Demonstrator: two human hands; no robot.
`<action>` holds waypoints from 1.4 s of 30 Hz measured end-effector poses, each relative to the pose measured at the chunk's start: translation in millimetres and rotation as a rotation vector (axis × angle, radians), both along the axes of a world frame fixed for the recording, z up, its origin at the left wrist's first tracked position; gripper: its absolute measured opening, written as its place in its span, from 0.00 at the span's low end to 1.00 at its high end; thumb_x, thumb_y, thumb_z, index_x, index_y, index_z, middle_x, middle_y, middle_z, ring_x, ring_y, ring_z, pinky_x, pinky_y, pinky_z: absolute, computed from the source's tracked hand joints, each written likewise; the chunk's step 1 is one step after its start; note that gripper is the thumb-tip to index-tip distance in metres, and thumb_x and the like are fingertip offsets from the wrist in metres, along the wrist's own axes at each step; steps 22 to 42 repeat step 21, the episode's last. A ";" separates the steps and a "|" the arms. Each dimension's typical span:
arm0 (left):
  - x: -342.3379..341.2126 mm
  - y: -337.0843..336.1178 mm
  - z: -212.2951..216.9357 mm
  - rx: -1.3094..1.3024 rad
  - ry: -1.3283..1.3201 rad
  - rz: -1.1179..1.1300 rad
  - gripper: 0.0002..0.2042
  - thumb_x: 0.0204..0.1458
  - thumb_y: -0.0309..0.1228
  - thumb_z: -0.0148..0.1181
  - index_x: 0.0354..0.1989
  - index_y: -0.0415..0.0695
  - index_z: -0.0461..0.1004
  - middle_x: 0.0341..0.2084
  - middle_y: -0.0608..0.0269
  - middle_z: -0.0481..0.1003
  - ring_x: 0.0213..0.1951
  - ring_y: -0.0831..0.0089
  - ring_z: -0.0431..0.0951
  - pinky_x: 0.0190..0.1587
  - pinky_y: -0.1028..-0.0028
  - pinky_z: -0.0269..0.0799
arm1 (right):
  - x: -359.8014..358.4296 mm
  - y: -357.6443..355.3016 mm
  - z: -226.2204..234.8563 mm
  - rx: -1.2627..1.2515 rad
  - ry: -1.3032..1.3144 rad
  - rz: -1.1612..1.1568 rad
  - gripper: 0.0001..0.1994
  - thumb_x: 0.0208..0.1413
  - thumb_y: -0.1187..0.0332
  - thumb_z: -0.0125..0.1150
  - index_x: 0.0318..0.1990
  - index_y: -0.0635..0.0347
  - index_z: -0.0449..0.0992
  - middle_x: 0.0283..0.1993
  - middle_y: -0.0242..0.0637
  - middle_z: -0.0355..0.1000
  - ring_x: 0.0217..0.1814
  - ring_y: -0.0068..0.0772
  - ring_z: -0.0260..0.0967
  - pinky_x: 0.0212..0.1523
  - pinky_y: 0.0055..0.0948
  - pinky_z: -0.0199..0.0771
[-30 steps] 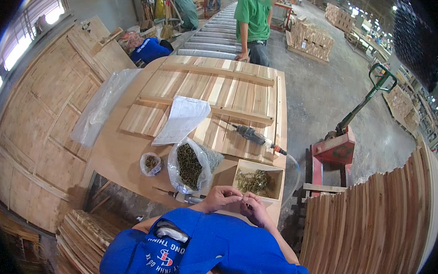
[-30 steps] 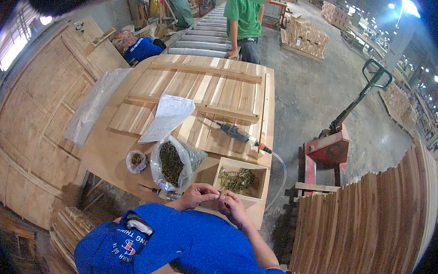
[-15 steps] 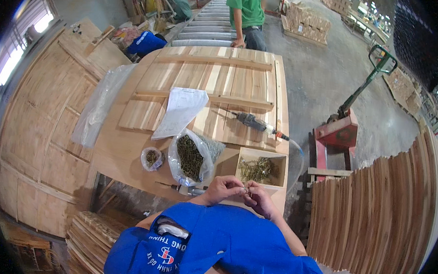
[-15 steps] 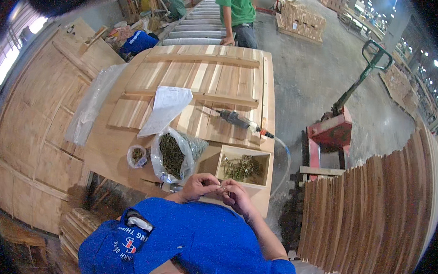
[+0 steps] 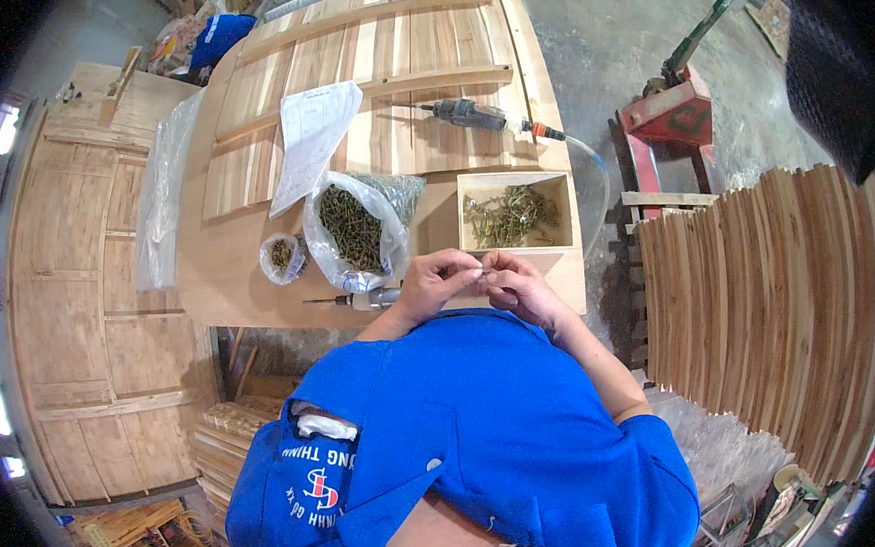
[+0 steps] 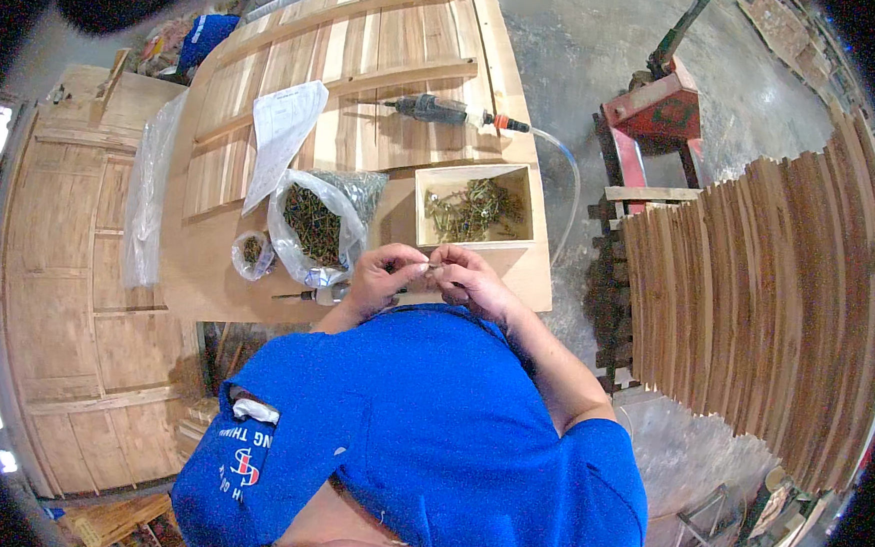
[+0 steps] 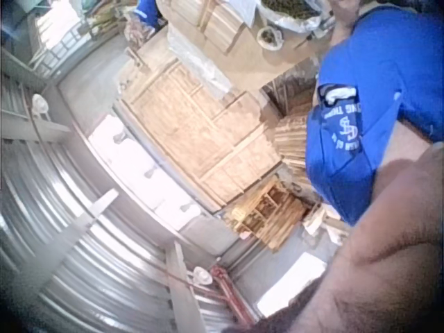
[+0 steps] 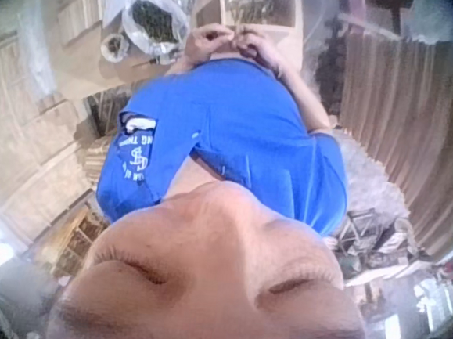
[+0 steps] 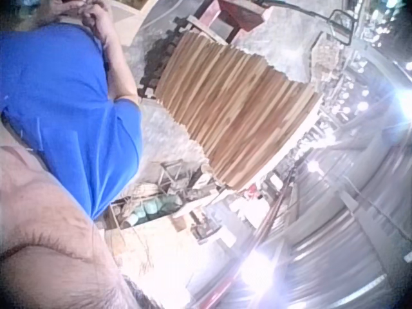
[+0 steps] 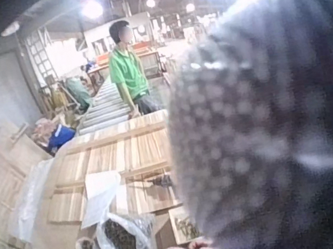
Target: The person sorts small metal fasteners by hand from a plastic bag into a small wooden box on a workbench. They repeatedly pick up fasteners and place them into the box while other workers move in the background.
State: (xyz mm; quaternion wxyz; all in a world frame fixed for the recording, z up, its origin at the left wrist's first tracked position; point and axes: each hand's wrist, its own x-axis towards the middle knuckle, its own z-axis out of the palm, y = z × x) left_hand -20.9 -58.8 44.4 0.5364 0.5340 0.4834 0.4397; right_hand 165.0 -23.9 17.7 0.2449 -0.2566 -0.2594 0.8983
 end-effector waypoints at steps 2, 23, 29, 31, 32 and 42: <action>-3.6 2.0 -10.5 -0.007 0.035 0.039 0.03 0.47 0.26 0.61 0.30 0.41 0.76 0.22 0.71 0.73 0.25 0.86 0.67 0.26 0.85 0.61 | -2.1 0.5 -1.4 0.074 -0.049 -0.031 0.08 0.49 0.72 0.54 0.37 0.58 0.67 0.26 0.29 0.67 0.15 0.13 0.51 0.14 0.15 0.47; -15.6 61.9 -23.0 -0.033 0.418 0.019 0.10 0.44 0.36 0.62 0.29 0.43 0.76 0.19 0.68 0.73 0.22 0.81 0.68 0.27 0.78 0.63 | 10.7 26.9 -34.7 -0.261 0.041 -0.538 0.20 0.45 0.77 0.50 0.49 0.59 0.60 0.43 0.42 0.65 0.34 0.32 0.63 0.34 0.29 0.68; -15.6 61.9 -23.0 -0.033 0.418 0.019 0.10 0.44 0.36 0.62 0.29 0.43 0.76 0.19 0.68 0.73 0.22 0.81 0.68 0.27 0.78 0.63 | 10.7 26.9 -34.7 -0.261 0.041 -0.538 0.20 0.45 0.77 0.50 0.49 0.59 0.60 0.43 0.42 0.65 0.34 0.32 0.63 0.34 0.29 0.68; -15.6 61.9 -23.0 -0.033 0.418 0.019 0.10 0.44 0.36 0.62 0.29 0.43 0.76 0.19 0.68 0.73 0.22 0.81 0.68 0.27 0.78 0.63 | 10.7 26.9 -34.7 -0.261 0.041 -0.538 0.20 0.45 0.77 0.50 0.49 0.59 0.60 0.43 0.42 0.65 0.34 0.32 0.63 0.34 0.29 0.68; -15.6 61.9 -23.0 -0.033 0.418 0.019 0.10 0.44 0.36 0.62 0.29 0.43 0.76 0.19 0.68 0.73 0.22 0.81 0.68 0.27 0.78 0.63 | 10.7 26.9 -34.7 -0.261 0.041 -0.538 0.20 0.45 0.77 0.50 0.49 0.59 0.60 0.43 0.42 0.65 0.34 0.32 0.63 0.34 0.29 0.68; -15.6 61.9 -23.0 -0.033 0.418 0.019 0.10 0.44 0.36 0.62 0.29 0.43 0.76 0.19 0.68 0.73 0.22 0.81 0.68 0.27 0.78 0.63 | 10.7 26.9 -34.7 -0.261 0.041 -0.538 0.20 0.45 0.77 0.50 0.49 0.59 0.60 0.43 0.42 0.65 0.34 0.32 0.63 0.34 0.29 0.68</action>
